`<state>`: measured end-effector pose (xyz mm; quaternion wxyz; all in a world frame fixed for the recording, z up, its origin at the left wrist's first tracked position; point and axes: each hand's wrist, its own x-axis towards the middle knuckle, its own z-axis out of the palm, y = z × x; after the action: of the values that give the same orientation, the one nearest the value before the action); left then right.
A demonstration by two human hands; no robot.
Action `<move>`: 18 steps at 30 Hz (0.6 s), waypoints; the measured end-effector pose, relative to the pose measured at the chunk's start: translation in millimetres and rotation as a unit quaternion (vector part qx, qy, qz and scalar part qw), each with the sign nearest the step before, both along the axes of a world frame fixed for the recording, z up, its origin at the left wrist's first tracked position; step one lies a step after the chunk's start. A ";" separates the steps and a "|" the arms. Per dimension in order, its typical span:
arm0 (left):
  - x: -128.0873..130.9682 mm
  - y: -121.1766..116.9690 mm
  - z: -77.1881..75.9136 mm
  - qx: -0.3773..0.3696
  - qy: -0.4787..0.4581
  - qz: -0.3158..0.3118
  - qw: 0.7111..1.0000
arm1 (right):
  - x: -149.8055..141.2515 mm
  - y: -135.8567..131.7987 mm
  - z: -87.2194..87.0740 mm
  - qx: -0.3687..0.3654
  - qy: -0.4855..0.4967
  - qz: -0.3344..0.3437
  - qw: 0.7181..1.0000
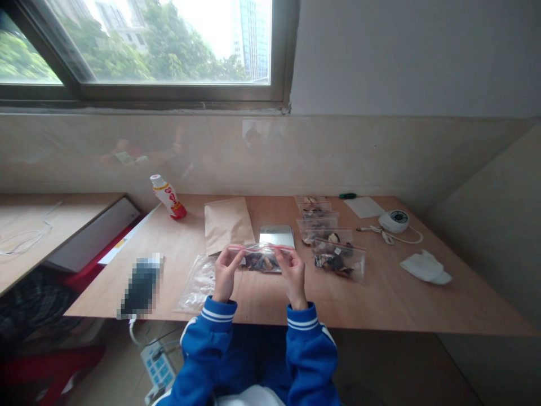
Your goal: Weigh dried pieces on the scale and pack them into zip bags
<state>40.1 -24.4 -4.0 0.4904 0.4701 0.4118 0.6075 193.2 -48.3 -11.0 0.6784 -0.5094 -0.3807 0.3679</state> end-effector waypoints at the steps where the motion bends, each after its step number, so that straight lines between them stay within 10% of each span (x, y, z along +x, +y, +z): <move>1: 0.4 -0.2 0.2 -0.003 0.000 0.001 1.000 | 0.2 0.1 -0.1 -0.005 -0.005 -0.009 1.000; 11: 1.7 -2.2 0.5 0.004 0.009 0.004 1.000 | 6.2 -2.3 3.1 -0.010 -0.010 -0.040 0.999; 18: -0.7 -0.4 2.2 0.013 0.017 -0.056 0.998 | 8.5 -6.7 11.8 0.012 0.004 0.087 0.996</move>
<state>39.3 -24.8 -1.9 0.5100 0.5090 0.3853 0.5765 201.6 -55.0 0.8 0.6516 -0.4647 -0.4249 0.4230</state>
